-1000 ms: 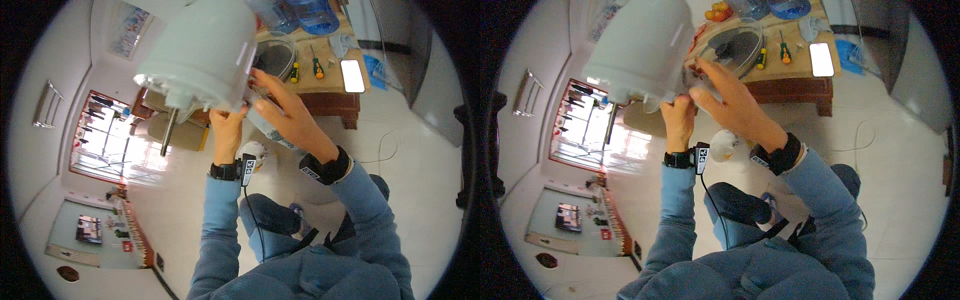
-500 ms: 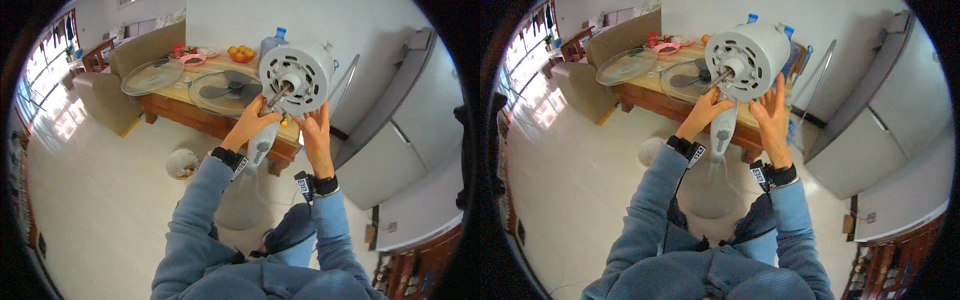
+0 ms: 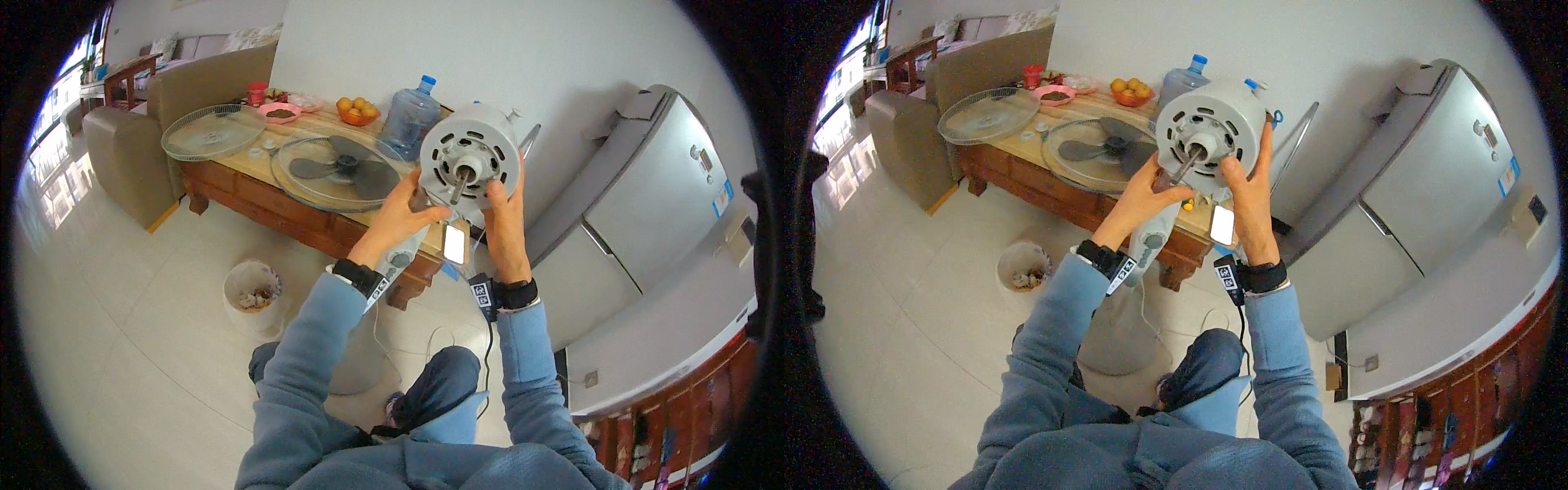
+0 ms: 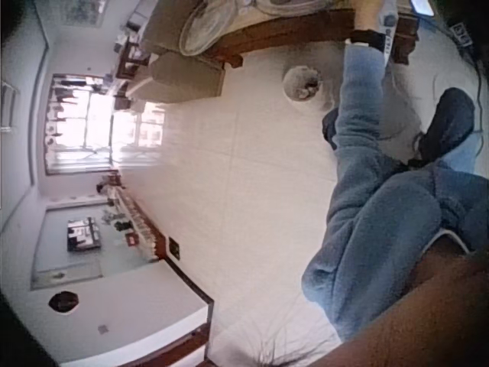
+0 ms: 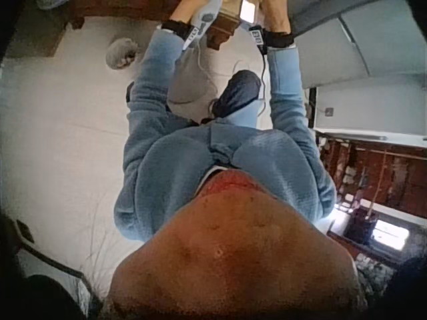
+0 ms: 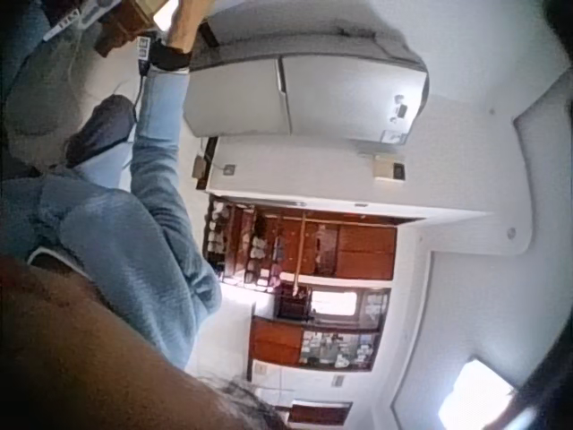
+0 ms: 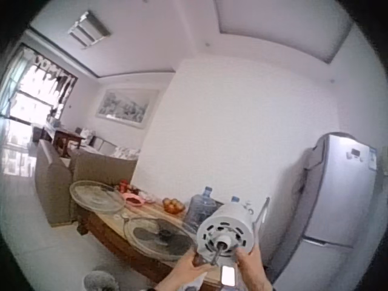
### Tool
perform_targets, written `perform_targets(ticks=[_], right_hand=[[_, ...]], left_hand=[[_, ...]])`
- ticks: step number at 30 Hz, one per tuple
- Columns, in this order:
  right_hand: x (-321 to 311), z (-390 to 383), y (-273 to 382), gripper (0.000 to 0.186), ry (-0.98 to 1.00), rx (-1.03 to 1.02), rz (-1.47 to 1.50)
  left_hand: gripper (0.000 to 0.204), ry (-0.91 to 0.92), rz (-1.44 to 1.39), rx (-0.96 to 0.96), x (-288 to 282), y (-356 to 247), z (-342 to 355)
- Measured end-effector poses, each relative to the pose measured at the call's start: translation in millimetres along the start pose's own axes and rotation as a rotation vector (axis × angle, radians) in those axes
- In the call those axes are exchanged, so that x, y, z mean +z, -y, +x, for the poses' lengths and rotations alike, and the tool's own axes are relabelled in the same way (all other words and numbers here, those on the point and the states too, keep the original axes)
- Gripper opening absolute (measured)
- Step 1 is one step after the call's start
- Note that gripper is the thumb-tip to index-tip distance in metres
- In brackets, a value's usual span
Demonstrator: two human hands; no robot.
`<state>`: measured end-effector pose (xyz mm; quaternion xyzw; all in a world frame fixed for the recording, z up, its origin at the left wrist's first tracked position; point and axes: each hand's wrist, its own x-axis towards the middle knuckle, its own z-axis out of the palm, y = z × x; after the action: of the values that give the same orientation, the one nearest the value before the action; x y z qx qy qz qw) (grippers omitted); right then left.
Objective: The person uses a screwdriver to loosen and remove the rear motor housing of a standing fan, then repeatedly reattaches and detaches the housing to test fitment. The fan blade and cage are visible on the table nearby.
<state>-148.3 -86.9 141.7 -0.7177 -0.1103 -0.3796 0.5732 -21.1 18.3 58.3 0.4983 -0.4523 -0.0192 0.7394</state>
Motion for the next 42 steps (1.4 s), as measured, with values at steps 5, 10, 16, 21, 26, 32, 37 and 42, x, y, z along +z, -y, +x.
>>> perform_targets(ticks=[5, 10, 16, 21, 26, 32, 37, 42], right_hand=[[-11, 19, -11, 0.096, 0.046, 0.011, 0.075], [-22, 23, -22, 0.087, 0.023, 0.020, 0.053], [-31, 20, -31, 0.061, 0.029, 0.018, 0.069], [-33, 11, -25, 0.064, 0.000, 0.061, 0.056], [-23, 7, -11, 0.069, -0.101, 0.047, 0.057], [-10, 8, -5, 0.072, -0.345, -0.041, 0.026], [-12, 9, -10, 0.077, -0.350, -0.178, -0.176], [-11, 11, -24, 0.079, -0.410, -0.277, -0.487]], left_hand=[[0.072, -0.003, 0.199, 0.068, 4, -11, 11], [0.069, -0.026, 0.204, 0.109, 4, -17, 4], [0.087, -0.020, 0.054, 0.078, 5, -9, 11], [0.081, -0.067, 0.039, 0.135, 3, -3, 11], [0.084, 0.015, -0.056, 0.156, -1, 0, 10], [0.076, -0.049, -0.069, 0.302, 7, 2, 13], [0.078, -0.149, -0.047, 0.376, 9, 15, 16], [0.081, -0.171, -0.089, 0.367, 9, 25, 19]])
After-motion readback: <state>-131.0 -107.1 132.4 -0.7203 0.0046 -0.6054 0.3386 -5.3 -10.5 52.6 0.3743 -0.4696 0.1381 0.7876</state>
